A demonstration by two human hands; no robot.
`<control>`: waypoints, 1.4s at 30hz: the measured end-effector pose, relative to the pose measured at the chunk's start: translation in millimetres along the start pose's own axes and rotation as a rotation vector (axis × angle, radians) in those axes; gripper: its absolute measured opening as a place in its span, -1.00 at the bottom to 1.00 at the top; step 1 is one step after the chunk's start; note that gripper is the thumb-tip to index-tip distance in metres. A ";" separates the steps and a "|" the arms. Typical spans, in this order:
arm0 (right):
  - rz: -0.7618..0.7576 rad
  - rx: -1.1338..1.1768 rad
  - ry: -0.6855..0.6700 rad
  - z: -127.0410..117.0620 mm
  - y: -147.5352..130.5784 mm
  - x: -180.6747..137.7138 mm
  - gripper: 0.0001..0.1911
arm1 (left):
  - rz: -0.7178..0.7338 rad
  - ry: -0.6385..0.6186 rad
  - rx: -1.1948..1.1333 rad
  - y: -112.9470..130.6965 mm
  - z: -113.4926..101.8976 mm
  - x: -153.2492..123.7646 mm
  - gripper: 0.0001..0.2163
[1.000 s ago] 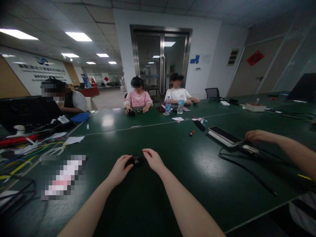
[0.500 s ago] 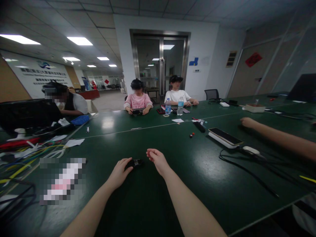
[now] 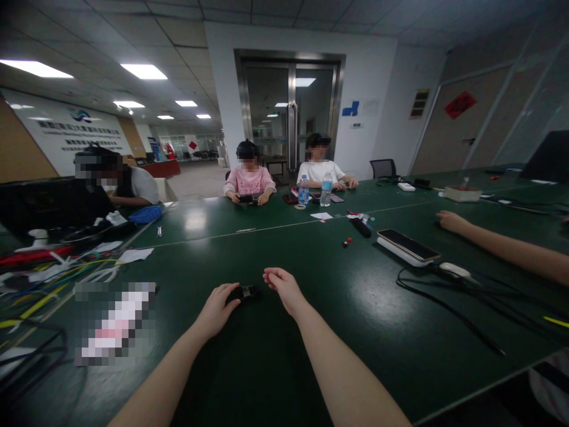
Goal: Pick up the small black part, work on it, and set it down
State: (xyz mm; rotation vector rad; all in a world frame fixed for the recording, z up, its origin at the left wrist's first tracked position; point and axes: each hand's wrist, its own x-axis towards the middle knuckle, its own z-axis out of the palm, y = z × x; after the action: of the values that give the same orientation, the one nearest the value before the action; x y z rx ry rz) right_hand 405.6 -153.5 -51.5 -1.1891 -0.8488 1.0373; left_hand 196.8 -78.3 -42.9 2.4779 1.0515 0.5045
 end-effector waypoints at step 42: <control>-0.005 -0.045 -0.001 2.3 2.3 0.0 -0.74 | 0.011 0.017 0.015 0.1 0.0 -0.8 -0.59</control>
State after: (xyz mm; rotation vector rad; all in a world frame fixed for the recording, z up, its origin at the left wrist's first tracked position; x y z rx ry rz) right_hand 403.0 -152.7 -53.2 -1.2232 -0.8799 1.0194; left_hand 196.3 -78.9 -43.0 2.4973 1.0526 0.5241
